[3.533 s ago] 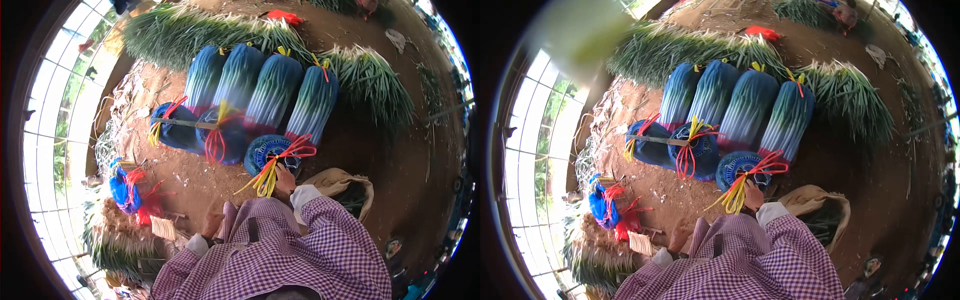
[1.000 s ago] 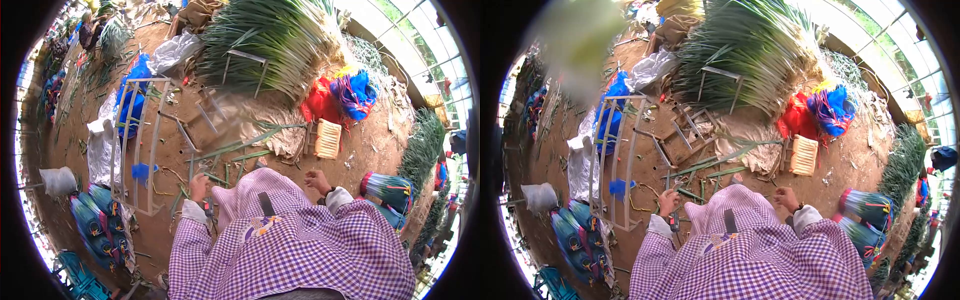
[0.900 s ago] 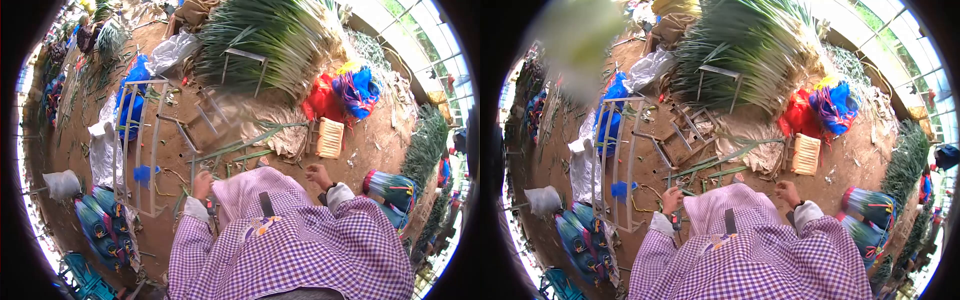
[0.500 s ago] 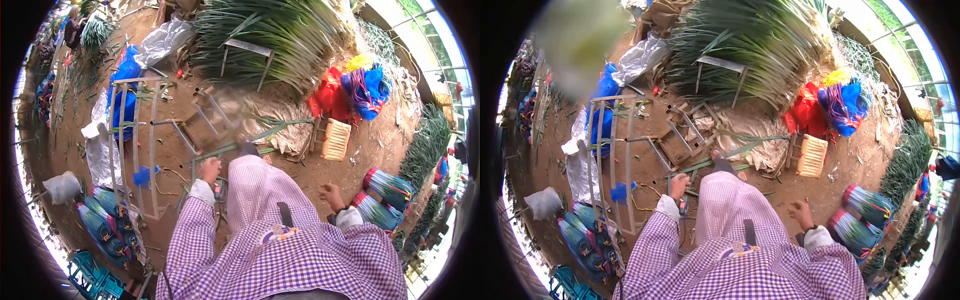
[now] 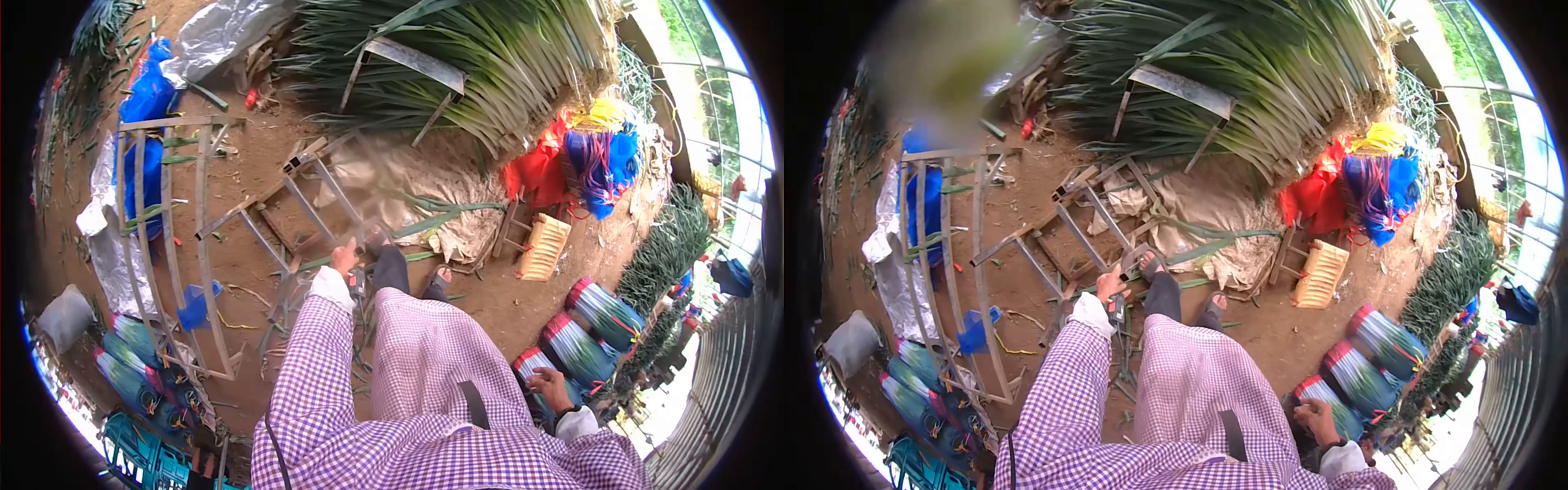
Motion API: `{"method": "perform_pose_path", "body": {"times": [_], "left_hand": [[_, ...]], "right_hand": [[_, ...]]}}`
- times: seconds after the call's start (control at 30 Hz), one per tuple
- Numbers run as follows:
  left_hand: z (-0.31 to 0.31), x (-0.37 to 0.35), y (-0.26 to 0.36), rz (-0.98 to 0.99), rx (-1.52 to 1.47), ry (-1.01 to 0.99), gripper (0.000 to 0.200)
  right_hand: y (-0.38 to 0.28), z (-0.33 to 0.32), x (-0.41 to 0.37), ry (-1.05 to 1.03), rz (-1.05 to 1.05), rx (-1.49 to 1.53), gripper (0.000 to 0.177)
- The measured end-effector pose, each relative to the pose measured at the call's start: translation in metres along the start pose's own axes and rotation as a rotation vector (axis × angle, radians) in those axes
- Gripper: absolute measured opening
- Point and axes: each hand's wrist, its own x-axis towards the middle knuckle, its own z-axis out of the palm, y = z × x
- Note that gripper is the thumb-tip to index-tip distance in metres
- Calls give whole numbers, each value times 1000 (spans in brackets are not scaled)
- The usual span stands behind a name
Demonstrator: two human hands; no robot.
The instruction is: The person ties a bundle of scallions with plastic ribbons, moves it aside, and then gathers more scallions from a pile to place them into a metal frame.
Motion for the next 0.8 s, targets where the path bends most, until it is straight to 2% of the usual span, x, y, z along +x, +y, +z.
{"method": "perform_pose_path", "body": {"times": [0.07,0.1,0.13,0.2,0.27,0.3,0.33,0.37,0.43,0.5,0.57,0.63,0.67,0.7,0.73,0.8], "left_hand": [[-2,33,-13,-9,-29,-178,44],[-2,44,-18,-24,-53,-254,41],[8,13,13,-252,-290,-225,39],[17,11,26,-331,-319,-188,33],[13,26,26,-423,-469,-431,31],[12,40,22,-471,-460,-442,29],[12,51,14,-426,-415,-413,30],[8,64,9,-369,-231,-497,28],[4,69,7,-288,-107,-571,24],[-5,55,6,-249,-230,-553,21],[-29,39,-2,72,-26,-600,18],[-59,23,3,4,-6,-592,17],[-74,13,5,-235,-94,-563,18],[-62,-54,54,-270,173,-373,21],[-51,-93,76,-381,172,-319,18],[-43,-124,66,-364,89,-278,21]], "right_hand": [[-14,-3,-5,24,66,-7,35],[-15,-5,-5,41,33,-18,38],[-15,-8,-5,57,38,0,39],[-16,-13,-4,80,45,35,41],[-17,-20,-5,87,45,27,42],[-20,-23,-4,88,40,23,43],[-22,-27,-2,85,33,19,43],[-24,-31,0,82,38,38,43],[-31,-38,8,84,16,-52,44],[-47,-45,17,77,-6,-133,42],[-52,-65,34,42,-55,-147,41],[-67,-82,54,39,-55,-133,37],[-78,-93,63,-1,-101,-191,33],[-87,-104,77,-9,-129,-295,31],[-95,-117,96,-17,-161,-401,29],[-120,-139,130,-83,-282,-345,25]]}}
